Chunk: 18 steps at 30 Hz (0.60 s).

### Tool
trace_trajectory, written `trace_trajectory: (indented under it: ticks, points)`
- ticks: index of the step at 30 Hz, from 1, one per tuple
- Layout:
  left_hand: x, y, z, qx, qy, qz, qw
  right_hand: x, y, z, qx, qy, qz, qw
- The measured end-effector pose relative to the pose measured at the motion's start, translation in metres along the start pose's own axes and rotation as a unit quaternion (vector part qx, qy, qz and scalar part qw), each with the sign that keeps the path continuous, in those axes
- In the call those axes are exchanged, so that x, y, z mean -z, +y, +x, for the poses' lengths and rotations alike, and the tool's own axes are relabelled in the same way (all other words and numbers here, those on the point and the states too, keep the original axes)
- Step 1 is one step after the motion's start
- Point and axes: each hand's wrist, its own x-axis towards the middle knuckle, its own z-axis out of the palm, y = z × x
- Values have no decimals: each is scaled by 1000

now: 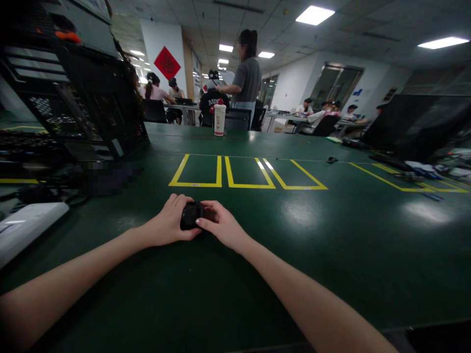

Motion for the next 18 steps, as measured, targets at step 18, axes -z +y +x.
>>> trace_trajectory:
  ticks: [18]
  points:
    - [-3,-3,0,-6,4,16,1000,1,-2,-1,11,-8,-14,1000]
